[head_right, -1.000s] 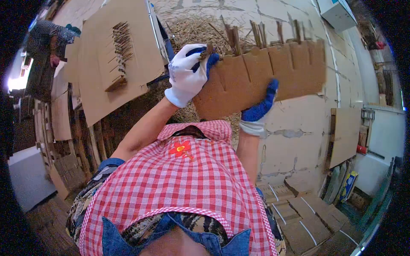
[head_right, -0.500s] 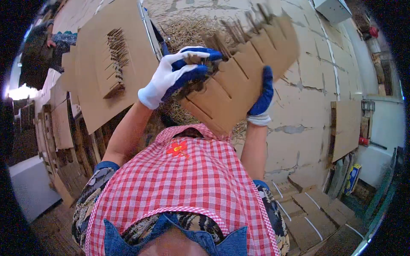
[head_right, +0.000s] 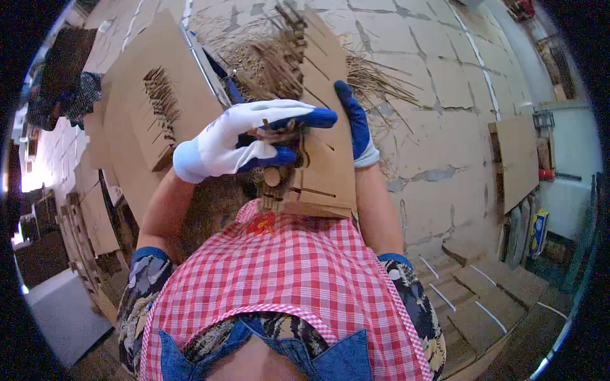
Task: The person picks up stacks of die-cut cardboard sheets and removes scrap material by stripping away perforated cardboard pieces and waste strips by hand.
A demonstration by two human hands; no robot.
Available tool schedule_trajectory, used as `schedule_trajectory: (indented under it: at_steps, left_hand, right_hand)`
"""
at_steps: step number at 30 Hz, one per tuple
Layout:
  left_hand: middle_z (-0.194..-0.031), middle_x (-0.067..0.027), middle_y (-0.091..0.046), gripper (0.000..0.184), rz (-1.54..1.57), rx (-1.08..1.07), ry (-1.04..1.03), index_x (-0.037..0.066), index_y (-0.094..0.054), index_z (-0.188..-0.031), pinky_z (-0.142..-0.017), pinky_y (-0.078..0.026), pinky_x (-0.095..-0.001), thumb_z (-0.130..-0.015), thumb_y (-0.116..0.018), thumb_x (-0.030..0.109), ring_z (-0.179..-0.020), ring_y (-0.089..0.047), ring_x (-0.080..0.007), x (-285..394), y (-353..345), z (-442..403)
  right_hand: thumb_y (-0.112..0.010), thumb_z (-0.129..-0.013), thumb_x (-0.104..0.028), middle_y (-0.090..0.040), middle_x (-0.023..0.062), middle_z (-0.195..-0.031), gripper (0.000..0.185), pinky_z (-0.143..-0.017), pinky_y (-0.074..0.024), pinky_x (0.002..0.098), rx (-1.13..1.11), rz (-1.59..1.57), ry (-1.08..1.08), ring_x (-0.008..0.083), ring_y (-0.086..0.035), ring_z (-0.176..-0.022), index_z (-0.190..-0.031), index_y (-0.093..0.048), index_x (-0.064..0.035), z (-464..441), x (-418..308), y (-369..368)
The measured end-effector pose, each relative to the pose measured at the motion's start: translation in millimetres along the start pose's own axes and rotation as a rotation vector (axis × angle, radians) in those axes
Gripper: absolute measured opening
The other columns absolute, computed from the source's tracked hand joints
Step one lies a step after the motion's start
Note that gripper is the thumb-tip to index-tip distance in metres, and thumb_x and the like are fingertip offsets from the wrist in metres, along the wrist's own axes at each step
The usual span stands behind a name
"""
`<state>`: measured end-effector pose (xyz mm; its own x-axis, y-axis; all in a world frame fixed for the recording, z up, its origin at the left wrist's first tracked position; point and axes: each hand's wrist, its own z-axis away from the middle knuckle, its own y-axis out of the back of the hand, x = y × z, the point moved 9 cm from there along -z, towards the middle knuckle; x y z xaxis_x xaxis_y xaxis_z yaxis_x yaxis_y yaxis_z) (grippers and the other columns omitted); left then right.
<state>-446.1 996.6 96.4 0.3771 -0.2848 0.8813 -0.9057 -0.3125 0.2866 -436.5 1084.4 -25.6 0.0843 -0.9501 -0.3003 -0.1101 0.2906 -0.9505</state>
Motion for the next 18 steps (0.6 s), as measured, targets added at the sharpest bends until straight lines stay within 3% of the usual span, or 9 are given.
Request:
schedule_trajectory:
  at_steps: [3,6,11,15,18]
  left_hand:
    - [-0.107,-0.0119,-0.059,0.027,-0.059,-0.016,0.110,0.000,-0.059,-0.105,-0.081,-0.045,-0.0307,-0.084,-0.057,0.017,-0.094,-0.057,-0.0209,-5,-2,5]
    - [-0.099,-0.0076,-0.062,0.025,0.491,0.164,0.280,-0.002,-0.060,-0.099,-0.078,-0.045,-0.0288,-0.088,-0.053,0.019,-0.086,-0.057,-0.0152,-17,-2,16]
    - [-0.093,-0.0052,-0.063,0.027,0.560,0.100,0.336,-0.002,-0.059,-0.099,-0.073,-0.046,-0.0263,-0.091,-0.048,0.021,-0.082,-0.057,-0.0118,-9,-12,19]
    - [-0.091,-0.0074,-0.062,0.029,0.454,0.020,0.254,-0.002,-0.059,-0.096,-0.069,-0.046,-0.0252,-0.092,-0.047,0.024,-0.082,-0.057,-0.0123,1,-15,14]
    - [-0.087,-0.0085,-0.062,0.033,0.538,0.192,0.345,-0.003,-0.059,-0.091,-0.066,-0.045,-0.0244,-0.091,-0.048,0.028,-0.081,-0.057,-0.0122,-24,-4,26]
  right_hand:
    - [-0.038,-0.093,-0.030,-0.050,0.0154,-0.122,0.046,-0.097,-0.0376,0.0374,0.147,-0.088,-0.071,0.0250,-0.051,-0.109,-0.128,-0.038,-0.0017,-6,9,22]
    - [-0.039,-0.092,-0.030,-0.050,0.0142,-0.122,0.046,-0.097,-0.0375,0.0358,0.172,-0.018,-0.070,0.0234,-0.051,-0.109,-0.128,-0.039,-0.0017,-9,4,6]
    - [-0.047,-0.089,-0.028,-0.050,0.0136,-0.122,0.046,-0.093,-0.0414,0.0401,0.212,0.019,-0.096,0.0269,-0.051,-0.108,-0.128,-0.040,-0.0045,-9,-2,9]
    - [-0.049,-0.089,-0.028,-0.052,0.0128,-0.121,0.046,-0.092,-0.0420,0.0394,0.184,0.044,-0.109,0.0258,-0.052,-0.108,-0.128,-0.041,-0.0046,-12,-3,15]
    - [-0.049,-0.089,-0.028,-0.052,0.0122,-0.120,0.046,-0.092,-0.0423,0.0387,0.190,0.067,-0.100,0.0250,-0.052,-0.107,-0.127,-0.041,-0.0044,-17,-5,13]
